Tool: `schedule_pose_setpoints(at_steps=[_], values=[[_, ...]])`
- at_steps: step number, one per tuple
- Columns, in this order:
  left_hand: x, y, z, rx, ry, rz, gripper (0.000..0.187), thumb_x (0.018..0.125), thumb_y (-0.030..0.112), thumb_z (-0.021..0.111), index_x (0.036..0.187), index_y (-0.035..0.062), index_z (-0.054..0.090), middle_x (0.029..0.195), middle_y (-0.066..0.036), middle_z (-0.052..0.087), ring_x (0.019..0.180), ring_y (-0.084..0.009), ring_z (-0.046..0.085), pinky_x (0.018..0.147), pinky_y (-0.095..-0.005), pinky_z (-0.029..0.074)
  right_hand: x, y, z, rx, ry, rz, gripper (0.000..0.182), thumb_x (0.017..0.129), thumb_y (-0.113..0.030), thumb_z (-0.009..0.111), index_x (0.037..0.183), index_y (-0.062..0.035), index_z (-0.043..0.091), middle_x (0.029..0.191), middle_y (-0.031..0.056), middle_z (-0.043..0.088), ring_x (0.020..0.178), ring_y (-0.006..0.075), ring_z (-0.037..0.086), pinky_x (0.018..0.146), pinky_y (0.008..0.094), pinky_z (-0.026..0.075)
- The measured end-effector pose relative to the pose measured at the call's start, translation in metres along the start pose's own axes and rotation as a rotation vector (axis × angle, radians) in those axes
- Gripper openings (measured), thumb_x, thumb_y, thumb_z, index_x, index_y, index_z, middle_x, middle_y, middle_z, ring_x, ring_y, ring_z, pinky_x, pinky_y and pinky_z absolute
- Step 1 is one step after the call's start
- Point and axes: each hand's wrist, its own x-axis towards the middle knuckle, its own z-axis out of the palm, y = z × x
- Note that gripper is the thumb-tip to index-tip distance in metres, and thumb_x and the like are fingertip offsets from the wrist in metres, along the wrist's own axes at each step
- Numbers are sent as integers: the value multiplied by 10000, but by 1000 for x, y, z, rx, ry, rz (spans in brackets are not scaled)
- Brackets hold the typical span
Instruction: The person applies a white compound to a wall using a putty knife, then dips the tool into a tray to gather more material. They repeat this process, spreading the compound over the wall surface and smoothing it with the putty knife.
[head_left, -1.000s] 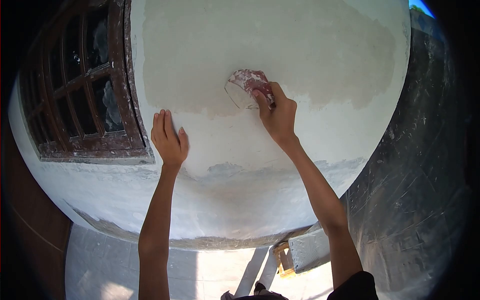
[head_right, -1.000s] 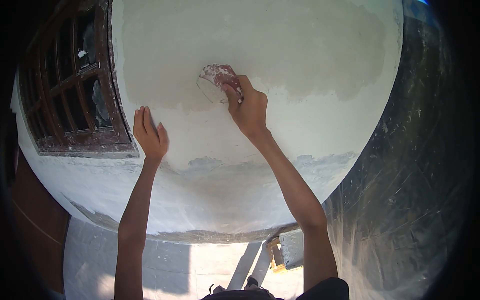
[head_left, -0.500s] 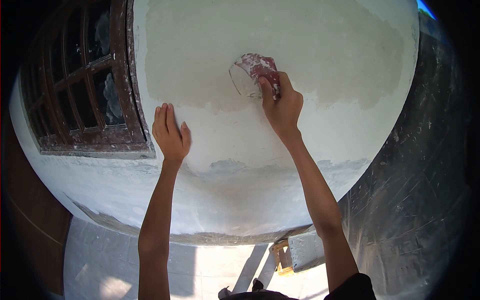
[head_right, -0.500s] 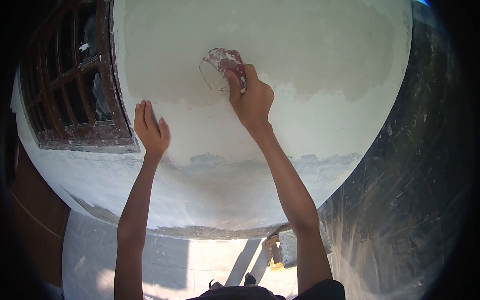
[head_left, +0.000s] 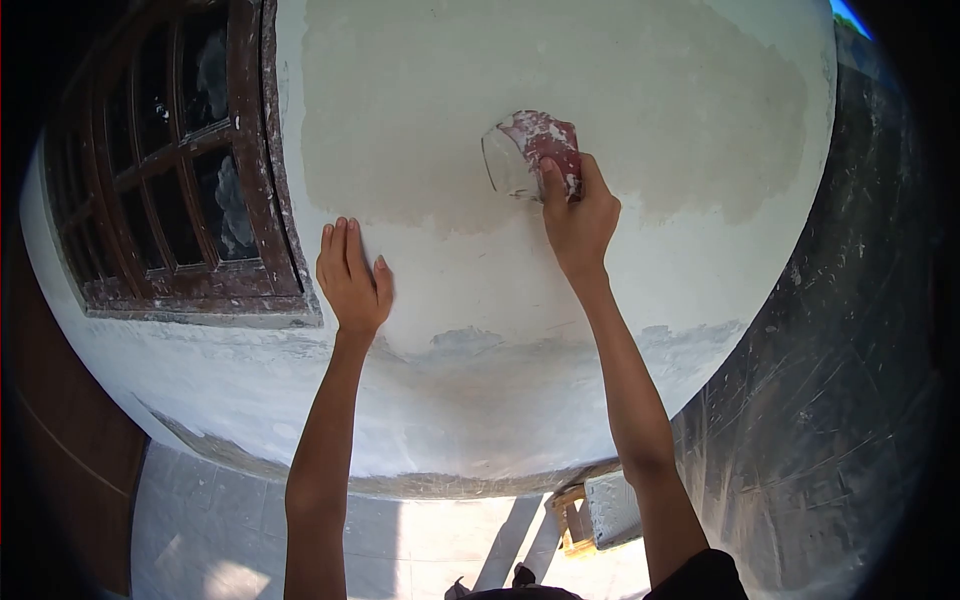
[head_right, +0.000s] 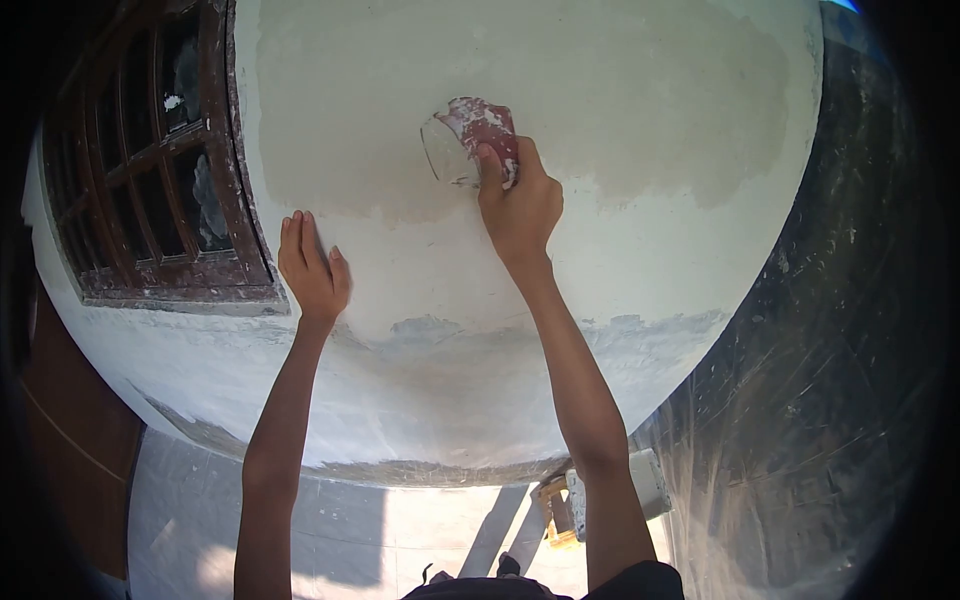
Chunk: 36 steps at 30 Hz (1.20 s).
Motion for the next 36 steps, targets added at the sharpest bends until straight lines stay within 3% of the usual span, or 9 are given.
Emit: schedule_pose_setpoints(at_steps=[5,7,12,18,20,23,26,31,36], values=[[0,1,0,14,1,-9,551,899,195,508,1392,-48,465,1432,-208,450,1354,-393,396,1062,-486,321,-16,-1,-16,378,273,134,219,956,-216,654,937,0,631,701,29,658,515,51,488,469,228,382],[-1,2,-1,6,-4,-7,548,901,196,504,1391,-47,467,1433,-204,450,1353,-389,399,1065,-484,323,-24,-12,2,431,-9,84,218,953,-212,663,963,3,626,703,22,653,499,26,465,458,214,349],[0,2,-2,16,-19,-9,550,902,197,500,1394,-45,465,1432,-204,451,1355,-387,399,1072,-481,323,-7,-11,18,51,-45,-56,233,924,-260,667,883,-37,610,581,98,595,409,210,492,457,322,390],[-4,4,-3,30,-24,-7,554,902,197,501,1399,-45,458,1427,-206,455,1355,-391,398,1070,-482,328,-8,19,-23,380,266,241,252,967,-230,636,891,10,626,753,22,631,618,68,502,565,243,438],[1,2,-1,27,-18,-6,555,902,196,501,1399,-47,456,1426,-207,456,1354,-392,399,1069,-483,329,-14,8,-5,605,153,154,237,965,-227,644,920,4,632,768,12,624,633,64,493,561,229,414],[-3,4,-3,17,-37,-14,554,903,197,502,1396,-50,458,1425,-209,456,1352,-393,402,1068,-483,330,-22,-14,23,200,-218,10,282,926,-274,686,844,-27,578,532,66,512,399,128,388,432,308,333],[1,1,-2,29,-28,2,553,902,197,502,1394,-52,460,1425,-209,456,1350,-395,404,1066,-485,332,-7,-4,18,-61,-78,-115,332,930,-308,672,791,-47,520,497,99,528,387,258,505,427,348,385],[-1,2,-1,38,-6,10,544,912,197,493,1396,-49,459,1432,-206,454,1354,-395,401,1063,-485,335,8,30,-32,114,413,199,336,940,-292,668,781,-8,588,574,7,552,488,60,420,464,247,351],[-1,1,1,33,-7,9,545,916,200,489,1402,-45,454,1433,-204,454,1357,-391,399,1066,-480,332,-46,-4,-9,308,-123,168,278,935,-267,679,858,-14,594,581,27,574,464,85,435,453,262,349]])
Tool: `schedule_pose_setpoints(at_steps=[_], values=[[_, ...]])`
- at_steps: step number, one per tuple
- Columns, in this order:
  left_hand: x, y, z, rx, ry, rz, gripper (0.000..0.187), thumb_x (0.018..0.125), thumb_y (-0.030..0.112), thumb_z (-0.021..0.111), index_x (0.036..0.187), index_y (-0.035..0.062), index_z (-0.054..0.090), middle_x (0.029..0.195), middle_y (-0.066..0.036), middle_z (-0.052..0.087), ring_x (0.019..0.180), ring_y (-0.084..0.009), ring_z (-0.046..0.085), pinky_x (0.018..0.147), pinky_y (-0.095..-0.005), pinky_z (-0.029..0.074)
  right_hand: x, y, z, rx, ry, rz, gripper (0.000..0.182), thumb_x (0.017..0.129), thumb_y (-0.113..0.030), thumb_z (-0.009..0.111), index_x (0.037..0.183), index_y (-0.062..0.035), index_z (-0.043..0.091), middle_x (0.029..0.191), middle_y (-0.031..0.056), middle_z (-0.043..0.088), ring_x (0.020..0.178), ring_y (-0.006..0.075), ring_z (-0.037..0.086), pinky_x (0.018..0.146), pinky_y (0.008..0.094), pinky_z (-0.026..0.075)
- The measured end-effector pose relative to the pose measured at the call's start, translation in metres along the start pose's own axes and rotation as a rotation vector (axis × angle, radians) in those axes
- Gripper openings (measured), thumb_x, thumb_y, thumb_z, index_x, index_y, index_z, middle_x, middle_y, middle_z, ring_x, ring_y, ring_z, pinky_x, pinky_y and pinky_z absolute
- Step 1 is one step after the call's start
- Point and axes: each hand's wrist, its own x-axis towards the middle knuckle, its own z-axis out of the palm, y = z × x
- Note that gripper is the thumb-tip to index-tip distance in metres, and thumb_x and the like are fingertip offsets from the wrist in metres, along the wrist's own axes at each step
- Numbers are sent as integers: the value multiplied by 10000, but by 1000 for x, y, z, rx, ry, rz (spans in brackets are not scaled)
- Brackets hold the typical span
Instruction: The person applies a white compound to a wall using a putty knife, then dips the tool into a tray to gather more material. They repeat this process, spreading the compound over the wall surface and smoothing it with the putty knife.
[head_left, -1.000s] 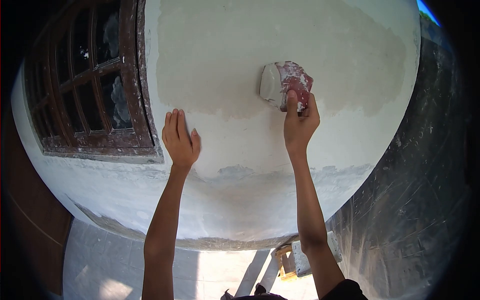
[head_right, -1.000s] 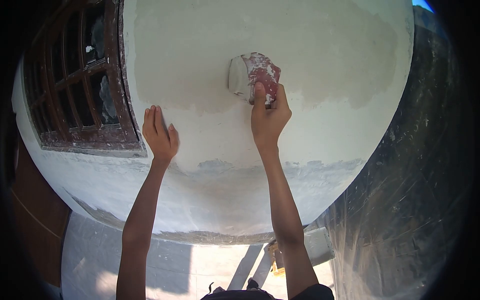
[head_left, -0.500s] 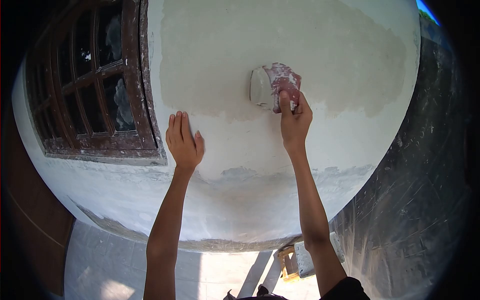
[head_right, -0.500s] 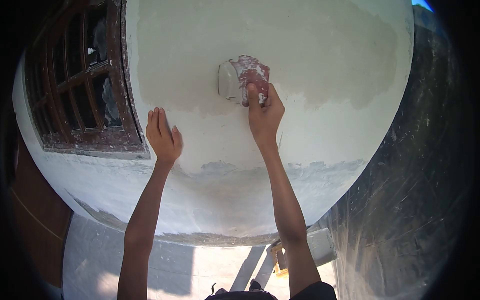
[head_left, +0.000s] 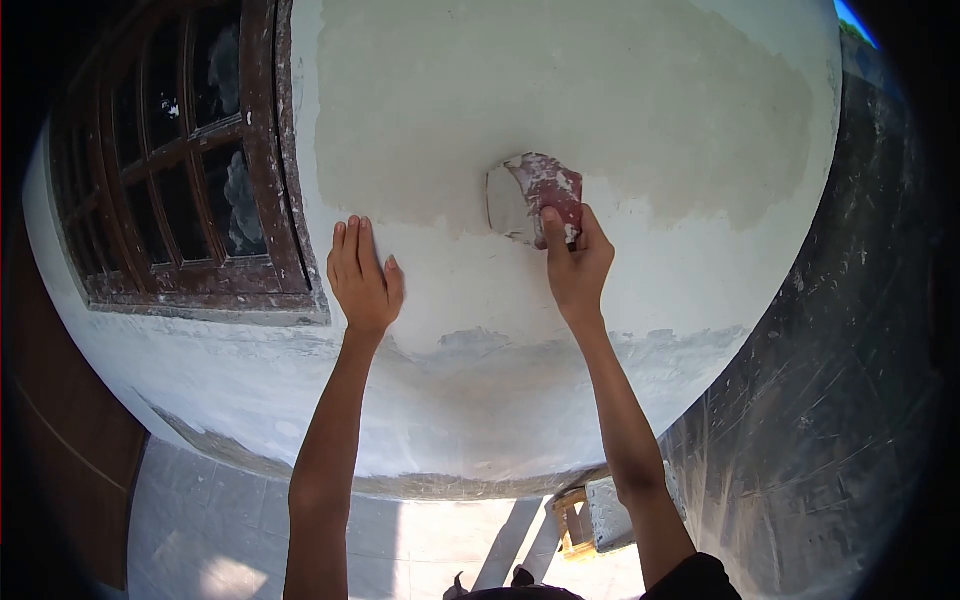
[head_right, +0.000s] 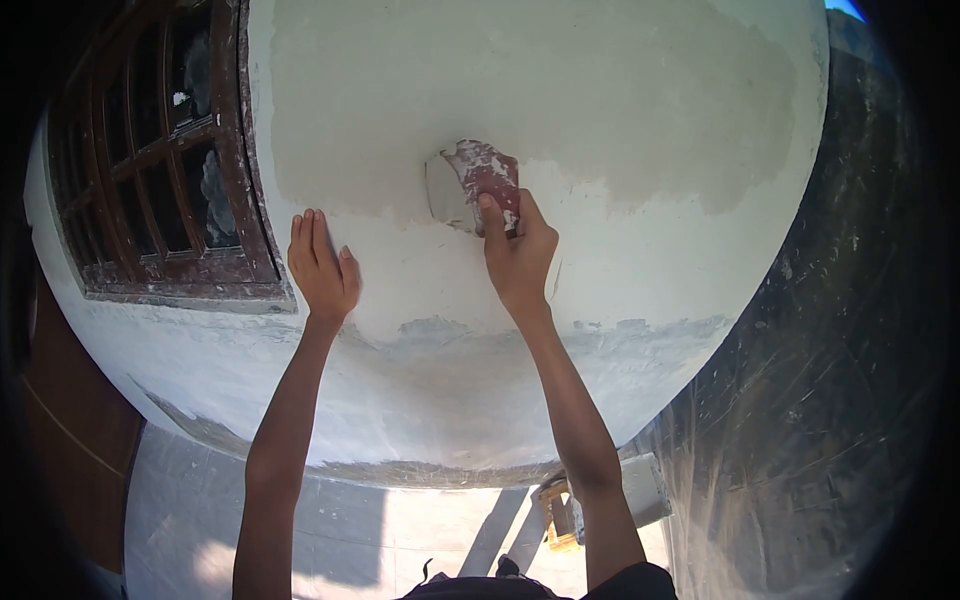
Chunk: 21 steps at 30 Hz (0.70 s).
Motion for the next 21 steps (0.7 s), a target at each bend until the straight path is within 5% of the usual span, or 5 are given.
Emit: schedule_pose_setpoints(at_steps=[4,10,12,16,21], values=[[0,1,-2,-5,-2,-5,546,916,199,487,1404,-44,453,1435,-204,453,1360,-388,396,1071,-477,328,18,16,9,-324,-26,-197,249,927,-257,677,855,-34,594,559,121,567,399,225,468,433,321,360],[1,3,-3,-5,-2,-10,545,911,186,486,1404,-43,452,1438,-201,449,1363,-387,392,1076,-482,330,45,-1,-32,-148,495,-122,309,960,-260,651,793,-10,579,554,11,555,451,51,382,432,240,321],[1,3,-1,-8,3,-7,549,905,188,493,1402,-42,455,1436,-200,450,1359,-388,397,1074,-485,334,37,-10,-7,160,351,-210,301,968,-265,646,825,-5,592,574,1,545,478,37,369,441,219,314],[0,2,-4,-8,-8,-16,559,896,186,506,1404,-40,452,1427,-198,457,1351,-388,407,1070,-485,339,14,-8,39,-71,-82,-83,292,938,-277,673,825,-24,580,538,44,504,429,97,363,445,292,305],[1,2,-3,-21,-10,-16,562,890,180,511,1405,-39,452,1423,-199,460,1348,-391,410,1067,-485,342,42,2,-4,-212,323,-11,294,949,-272,657,822,-18,580,583,30,555,489,91,426,482,274,361]])
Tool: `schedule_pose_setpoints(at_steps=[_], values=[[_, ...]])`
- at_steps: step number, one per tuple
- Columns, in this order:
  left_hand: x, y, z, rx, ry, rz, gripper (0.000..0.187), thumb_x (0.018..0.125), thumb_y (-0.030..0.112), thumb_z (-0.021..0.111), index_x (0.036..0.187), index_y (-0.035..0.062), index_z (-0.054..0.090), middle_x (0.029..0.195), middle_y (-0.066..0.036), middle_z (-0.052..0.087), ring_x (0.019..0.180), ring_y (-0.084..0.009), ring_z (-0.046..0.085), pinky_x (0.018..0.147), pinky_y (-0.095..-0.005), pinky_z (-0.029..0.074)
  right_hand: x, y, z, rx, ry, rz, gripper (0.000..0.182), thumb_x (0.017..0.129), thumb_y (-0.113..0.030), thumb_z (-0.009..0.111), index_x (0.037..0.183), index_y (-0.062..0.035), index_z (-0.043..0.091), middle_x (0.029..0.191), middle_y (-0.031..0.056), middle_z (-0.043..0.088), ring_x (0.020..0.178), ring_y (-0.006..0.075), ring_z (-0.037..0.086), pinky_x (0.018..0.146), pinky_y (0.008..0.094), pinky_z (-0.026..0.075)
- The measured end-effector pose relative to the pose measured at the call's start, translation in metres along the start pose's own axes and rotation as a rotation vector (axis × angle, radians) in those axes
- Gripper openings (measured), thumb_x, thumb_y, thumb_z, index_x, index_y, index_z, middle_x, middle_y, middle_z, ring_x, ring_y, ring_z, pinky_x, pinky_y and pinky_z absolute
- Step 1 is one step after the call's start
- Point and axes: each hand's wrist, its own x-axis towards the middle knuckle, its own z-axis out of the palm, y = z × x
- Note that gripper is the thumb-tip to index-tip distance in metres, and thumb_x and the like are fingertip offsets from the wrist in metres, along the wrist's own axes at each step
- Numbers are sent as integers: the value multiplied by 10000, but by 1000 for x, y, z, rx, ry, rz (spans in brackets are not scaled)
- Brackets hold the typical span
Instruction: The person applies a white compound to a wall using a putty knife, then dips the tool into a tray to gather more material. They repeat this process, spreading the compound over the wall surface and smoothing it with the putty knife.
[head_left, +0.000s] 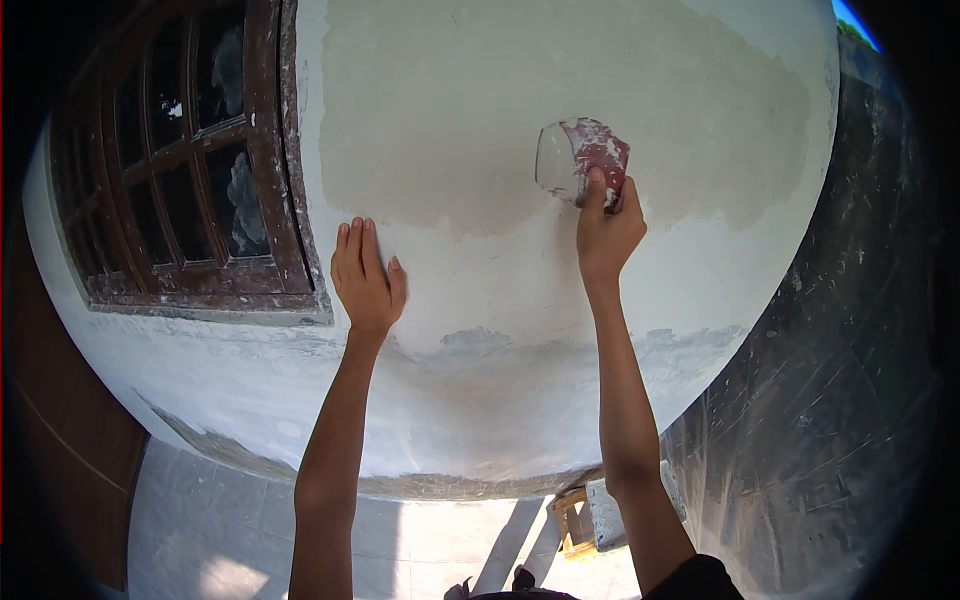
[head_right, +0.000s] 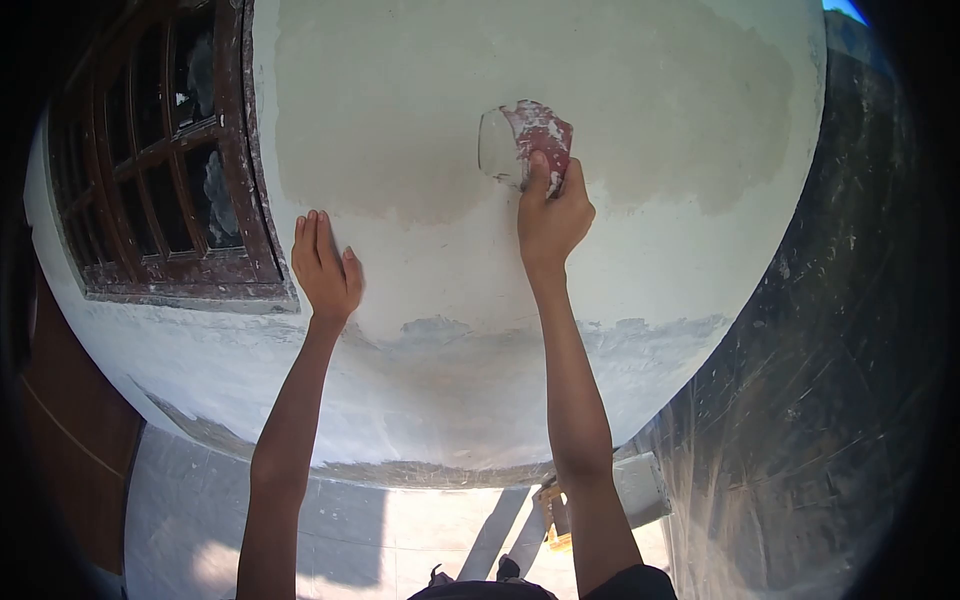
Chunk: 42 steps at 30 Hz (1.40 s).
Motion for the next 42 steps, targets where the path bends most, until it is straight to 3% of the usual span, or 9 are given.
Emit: schedule_pose_setpoints(at_steps=[4,6,11,17,21,27,35,39,42], values=[[0,0,-1,9,8,0,550,891,180,509,1393,-39,468,1418,-206,462,1342,-394,417,1061,-488,349,-13,-17,-6,195,198,63,281,971,-240,630,842,6,586,632,32,620,508,69,478,479,247,391],[0,1,-1,-2,5,0,546,891,180,509,1390,-40,473,1416,-208,464,1339,-394,421,1059,-488,352,-36,-39,12,291,-73,7,265,980,-243,623,875,-2,589,629,31,615,492,45,443,470,229,367],[0,-2,-1,-19,14,7,544,895,190,512,1390,-34,475,1415,-202,467,1331,-392,428,1057,-486,353,-51,-26,45,-99,-286,-97,317,941,-344,633,858,-41,583,552,104,572,444,281,540,496,391,426],[0,0,0,-9,21,4,539,902,193,506,1392,-30,475,1414,-195,471,1336,-389,424,1060,-482,348,2,1,-21,-126,181,43,305,937,-290,647,828,-6,613,589,51,603,455,123,445,475,307,381],[-1,0,0,-17,17,-7,535,904,189,501,1392,-30,475,1413,-194,473,1339,-388,421,1063,-481,345,-24,-32,-6,267,2,40,259,947,-254,645,875,-6,621,603,43,595,473,88,421,477,283,365],[-1,-1,-2,-56,-12,-10,537,924,203,477,1395,-55,450,1416,-238,456,1333,-430,406,1051,-515,338,-51,-21,22,-151,-393,-255,259,939,-277,642,851,-37,600,650,143,628,512,322,580,510,384,440],[-3,-1,1,-20,-24,1,556,925,191,468,1426,-43,410,1451,-200,432,1364,-399,379,1080,-496,307,-23,-11,-20,36,128,69,252,928,-268,667,859,-34,602,629,67,628,455,176,489,513,326,426],[-3,-1,0,-40,-28,-7,558,928,184,475,1435,-38,400,1460,-197,420,1368,-393,376,1082,-495,306,-50,-31,23,56,-349,1,235,924,-276,666,927,-44,631,655,95,643,503,197,541,543,323,452],[-1,-2,-6,-34,-51,-6,564,933,180,486,1445,-35,386,1464,-200,411,1369,-399,370,1094,-496,303,-46,-28,28,-143,-305,-64,257,917,-306,661,965,-54,646,713,125,684,580,288,643,582,380,497]])
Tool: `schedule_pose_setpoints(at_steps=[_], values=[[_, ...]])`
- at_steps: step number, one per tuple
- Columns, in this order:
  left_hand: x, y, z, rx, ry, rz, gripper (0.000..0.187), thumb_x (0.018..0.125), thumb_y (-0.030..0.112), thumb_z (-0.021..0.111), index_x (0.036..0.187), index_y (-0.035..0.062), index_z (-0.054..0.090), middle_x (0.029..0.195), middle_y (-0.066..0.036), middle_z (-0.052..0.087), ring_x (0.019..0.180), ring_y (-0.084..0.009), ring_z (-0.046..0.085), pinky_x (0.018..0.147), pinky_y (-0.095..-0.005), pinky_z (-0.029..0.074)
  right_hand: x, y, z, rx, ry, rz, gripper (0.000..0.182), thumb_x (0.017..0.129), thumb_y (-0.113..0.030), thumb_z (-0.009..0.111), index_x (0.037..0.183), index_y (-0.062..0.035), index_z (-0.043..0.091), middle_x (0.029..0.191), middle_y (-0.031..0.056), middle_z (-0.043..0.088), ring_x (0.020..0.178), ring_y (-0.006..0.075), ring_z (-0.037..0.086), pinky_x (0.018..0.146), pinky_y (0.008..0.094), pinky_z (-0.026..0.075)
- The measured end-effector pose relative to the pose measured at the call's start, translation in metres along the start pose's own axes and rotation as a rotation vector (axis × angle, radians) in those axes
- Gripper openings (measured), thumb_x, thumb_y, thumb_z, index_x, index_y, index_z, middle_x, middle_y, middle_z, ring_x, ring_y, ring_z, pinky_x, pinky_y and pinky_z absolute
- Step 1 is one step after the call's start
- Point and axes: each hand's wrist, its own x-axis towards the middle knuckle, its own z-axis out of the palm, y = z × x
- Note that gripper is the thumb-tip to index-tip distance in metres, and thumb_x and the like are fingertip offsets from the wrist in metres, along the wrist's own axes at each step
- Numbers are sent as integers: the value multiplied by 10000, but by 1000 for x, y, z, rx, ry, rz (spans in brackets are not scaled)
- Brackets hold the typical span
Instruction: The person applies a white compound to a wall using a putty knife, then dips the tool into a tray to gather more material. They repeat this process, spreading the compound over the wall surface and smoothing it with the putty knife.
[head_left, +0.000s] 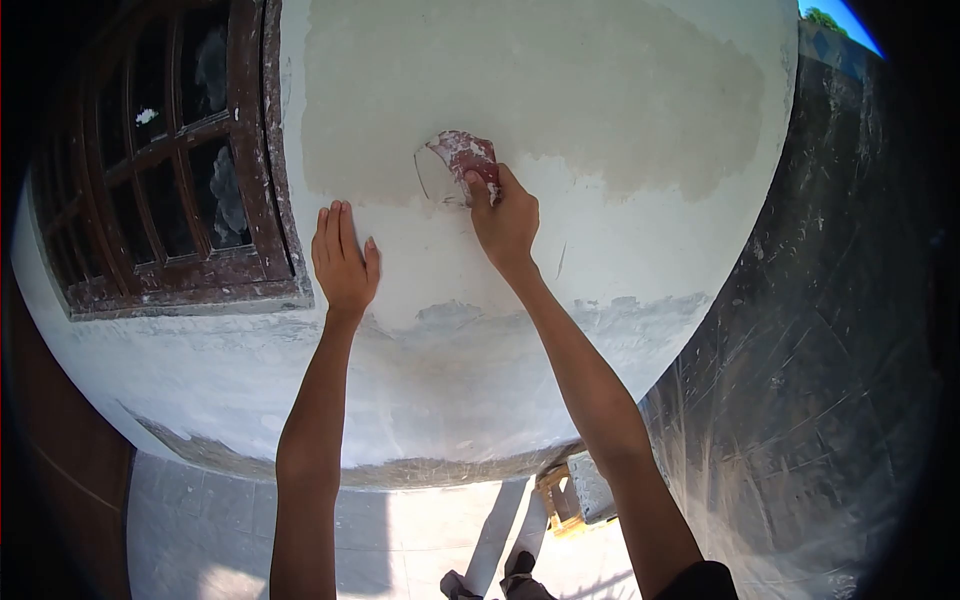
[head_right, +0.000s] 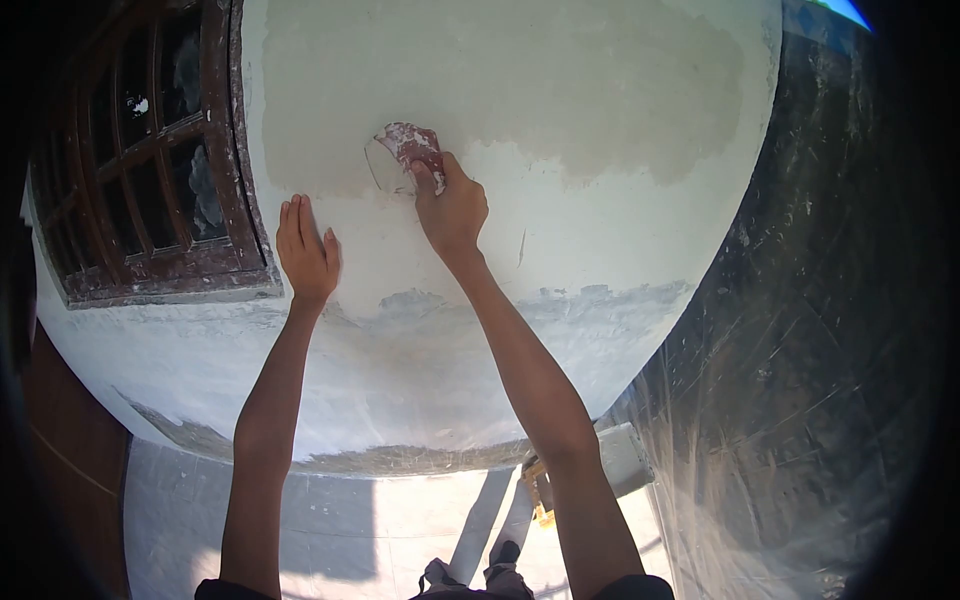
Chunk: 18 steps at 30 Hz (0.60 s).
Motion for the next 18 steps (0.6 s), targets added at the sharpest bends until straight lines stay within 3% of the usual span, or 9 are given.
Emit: schedule_pose_setpoints(at_steps=[1,6,12,15,18], values=[[1,0,-4,-3,-36,5,565,938,182,495,1448,-34,380,1469,-202,403,1377,-399,361,1101,-494,304,3,4,-11,-26,-29,109,277,909,-323,657,977,-55,649,758,153,703,666,361,678,614,436,516],[9,11,-27,-13,-166,-43,578,954,212,516,1464,-11,360,1480,-193,398,1394,-388,345,1127,-479,313,9,28,-57,-117,188,89,246,910,-291,653,913,-46,632,702,162,674,633,367,662,594,446,496],[7,57,-39,-216,-187,-136,583,950,181,536,1459,-30,349,1486,-216,384,1416,-412,301,1130,-497,300,3,42,-125,74,177,116,265,940,-252,625,912,11,643,742,114,673,609,164,590,616,327,466],[-12,98,-40,-333,-256,-130,574,952,168,542,1457,-26,348,1490,-216,372,1415,-409,304,1128,-506,297,-16,53,-162,78,103,267,278,944,-259,632,928,18,648,737,84,651,640,130,575,624,313,454],[-44,147,-40,-468,-314,-203,568,962,183,540,1457,-16,344,1498,-210,350,1421,-403,295,1125,-517,293,-45,68,-197,169,92,342,288,945,-274,637,951,14,649,708,61,625,573,111,556,562,294,448]])
